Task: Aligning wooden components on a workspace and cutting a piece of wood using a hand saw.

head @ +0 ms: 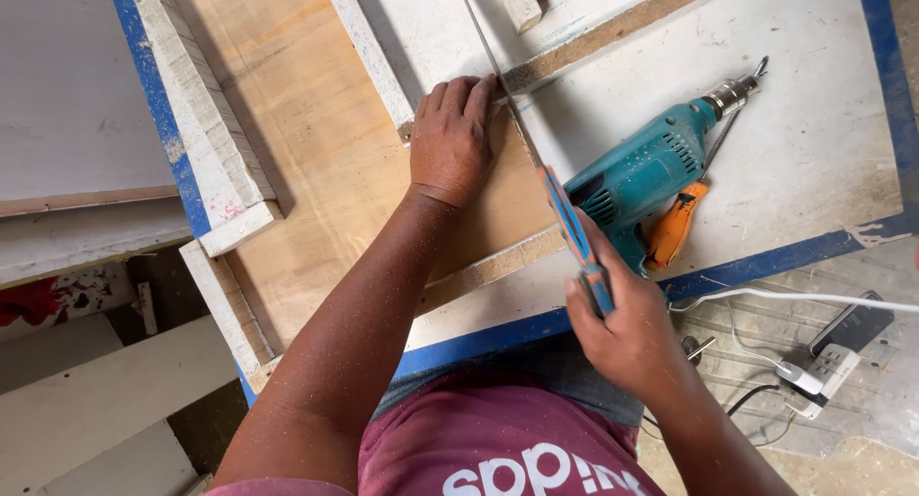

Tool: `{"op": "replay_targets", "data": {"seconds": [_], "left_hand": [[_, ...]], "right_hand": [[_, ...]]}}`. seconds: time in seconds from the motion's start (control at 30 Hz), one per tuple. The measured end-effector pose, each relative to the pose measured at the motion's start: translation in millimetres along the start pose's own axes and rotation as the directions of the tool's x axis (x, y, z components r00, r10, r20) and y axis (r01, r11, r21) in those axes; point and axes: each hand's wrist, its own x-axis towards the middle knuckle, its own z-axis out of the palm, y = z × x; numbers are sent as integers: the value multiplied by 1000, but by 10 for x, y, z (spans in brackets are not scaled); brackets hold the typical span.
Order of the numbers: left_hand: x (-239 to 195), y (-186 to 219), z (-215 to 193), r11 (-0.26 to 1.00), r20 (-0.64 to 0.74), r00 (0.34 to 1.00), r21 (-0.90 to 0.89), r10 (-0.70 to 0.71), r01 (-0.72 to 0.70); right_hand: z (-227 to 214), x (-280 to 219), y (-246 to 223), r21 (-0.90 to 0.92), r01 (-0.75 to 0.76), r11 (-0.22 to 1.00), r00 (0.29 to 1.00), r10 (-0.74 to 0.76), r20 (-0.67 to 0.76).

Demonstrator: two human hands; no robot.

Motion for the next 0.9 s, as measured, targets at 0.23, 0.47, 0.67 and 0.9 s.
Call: {"op": "replay_targets", "data": {"seconds": [0.23, 0.47, 0.67, 0.9], "left_hand": [[-18, -23, 42, 1000, -35, 999, 6, 1, 0], [50, -18, 34, 994, 99, 990, -18, -103, 105], [139, 16, 54, 970, 278, 934, 157, -226, 188], [195, 39, 41, 890, 322, 943, 449, -86, -73]], "right_hand": [[-76, -88, 56, -31, -259, 965, 965, 260, 39], [86, 59, 110, 102, 26, 994, 996, -17, -83], [17, -450, 368, 110, 275, 955, 931, -235, -280], [117, -748, 402, 92, 294, 951, 909, -249, -334]]}}
